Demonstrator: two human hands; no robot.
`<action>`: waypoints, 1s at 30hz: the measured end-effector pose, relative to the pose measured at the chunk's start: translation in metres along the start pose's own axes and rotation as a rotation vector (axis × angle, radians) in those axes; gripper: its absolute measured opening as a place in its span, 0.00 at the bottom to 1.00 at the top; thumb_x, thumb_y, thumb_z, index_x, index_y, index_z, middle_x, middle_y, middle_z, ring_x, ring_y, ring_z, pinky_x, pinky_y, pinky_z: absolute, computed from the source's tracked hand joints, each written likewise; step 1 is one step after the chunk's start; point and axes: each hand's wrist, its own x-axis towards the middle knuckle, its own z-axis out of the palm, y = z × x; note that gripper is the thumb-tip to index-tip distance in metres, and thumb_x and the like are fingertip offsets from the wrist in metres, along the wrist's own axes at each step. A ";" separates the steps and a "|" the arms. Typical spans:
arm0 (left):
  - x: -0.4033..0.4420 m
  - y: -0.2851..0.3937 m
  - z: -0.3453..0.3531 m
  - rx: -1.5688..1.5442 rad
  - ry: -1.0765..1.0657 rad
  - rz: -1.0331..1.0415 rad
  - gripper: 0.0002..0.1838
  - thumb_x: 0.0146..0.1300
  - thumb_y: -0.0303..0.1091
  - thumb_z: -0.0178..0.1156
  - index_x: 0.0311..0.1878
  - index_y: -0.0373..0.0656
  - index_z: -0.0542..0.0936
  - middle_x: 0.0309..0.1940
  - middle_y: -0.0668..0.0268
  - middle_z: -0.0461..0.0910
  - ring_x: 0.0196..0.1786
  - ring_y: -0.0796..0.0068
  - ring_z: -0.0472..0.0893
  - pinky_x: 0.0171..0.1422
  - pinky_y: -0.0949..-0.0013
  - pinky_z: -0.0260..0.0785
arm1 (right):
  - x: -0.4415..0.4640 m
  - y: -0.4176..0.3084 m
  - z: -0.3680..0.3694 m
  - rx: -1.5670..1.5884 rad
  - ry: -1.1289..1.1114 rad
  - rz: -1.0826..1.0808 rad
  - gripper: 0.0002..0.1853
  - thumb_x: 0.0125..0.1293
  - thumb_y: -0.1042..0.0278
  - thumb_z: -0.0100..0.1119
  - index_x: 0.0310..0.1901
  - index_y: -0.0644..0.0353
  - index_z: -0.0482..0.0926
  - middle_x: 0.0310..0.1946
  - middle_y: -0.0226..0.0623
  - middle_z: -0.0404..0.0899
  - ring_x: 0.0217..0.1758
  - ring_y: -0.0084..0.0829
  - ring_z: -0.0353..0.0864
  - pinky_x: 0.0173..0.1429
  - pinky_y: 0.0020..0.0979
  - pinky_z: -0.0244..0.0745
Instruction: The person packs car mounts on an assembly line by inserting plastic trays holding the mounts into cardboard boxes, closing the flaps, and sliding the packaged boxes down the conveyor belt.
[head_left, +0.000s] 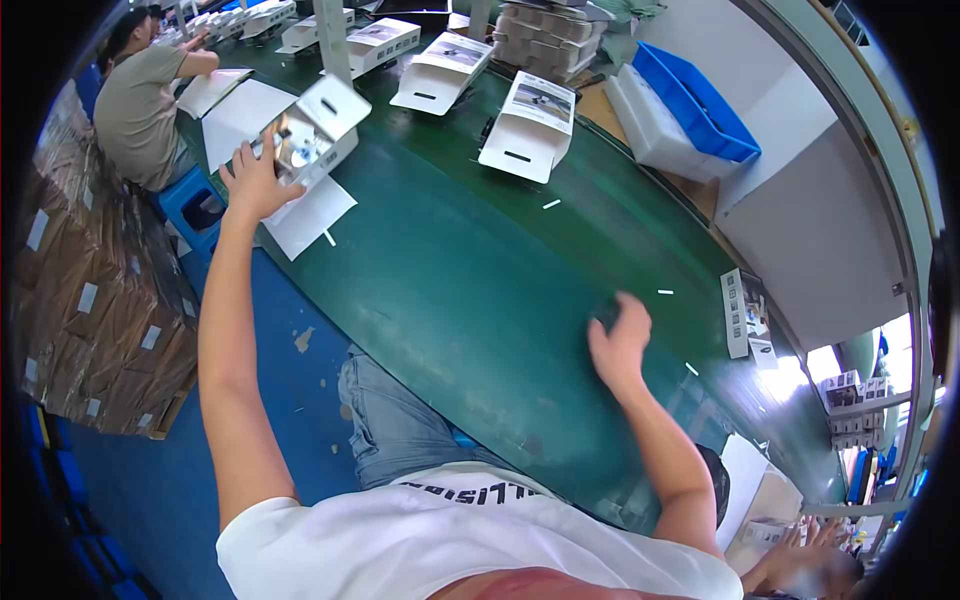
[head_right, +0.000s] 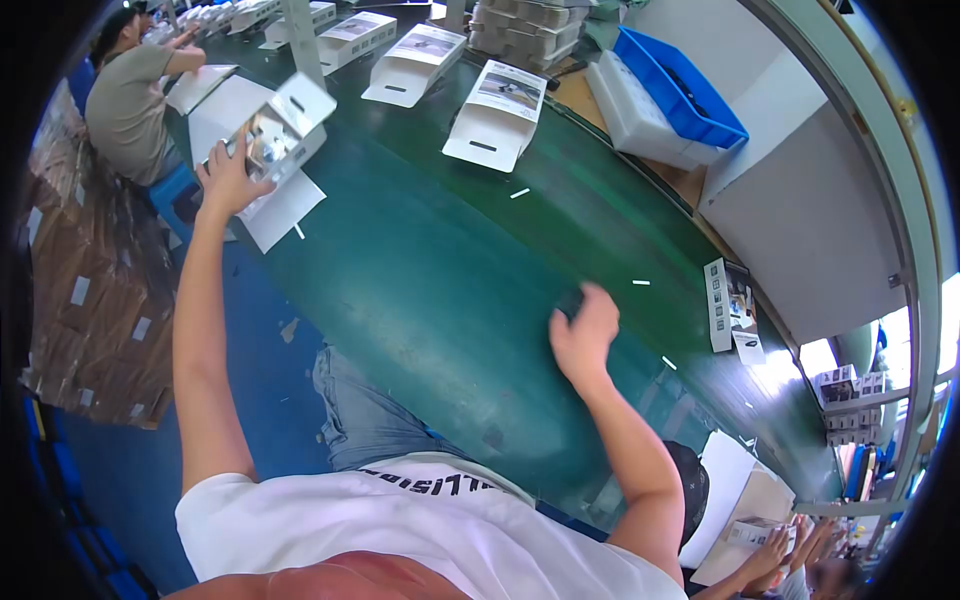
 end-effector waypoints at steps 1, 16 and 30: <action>0.009 -0.004 0.011 0.009 -0.164 0.015 0.72 0.52 0.67 0.80 0.92 0.47 0.52 0.86 0.29 0.54 0.91 0.32 0.53 0.88 0.19 0.38 | 0.026 -0.027 0.001 -0.073 0.029 -0.202 0.39 0.60 0.67 0.76 0.73 0.67 0.72 0.72 0.57 0.76 0.76 0.60 0.74 0.79 0.56 0.68; -0.182 0.093 -0.094 -0.596 0.464 0.598 0.63 0.57 0.54 0.83 0.89 0.42 0.57 0.89 0.34 0.48 0.92 0.31 0.49 0.87 0.18 0.37 | 0.223 -0.112 0.027 0.697 0.306 -0.125 0.12 0.82 0.67 0.61 0.57 0.62 0.87 0.50 0.43 0.92 0.57 0.45 0.91 0.69 0.54 0.84; -0.162 0.248 -0.015 -0.317 -0.267 0.913 0.76 0.48 0.73 0.80 0.89 0.32 0.55 0.86 0.24 0.49 0.91 0.25 0.45 0.90 0.23 0.33 | 0.052 -0.056 0.003 0.849 -0.503 -0.010 0.41 0.84 0.44 0.56 0.81 0.73 0.66 0.81 0.64 0.67 0.85 0.56 0.68 0.88 0.51 0.61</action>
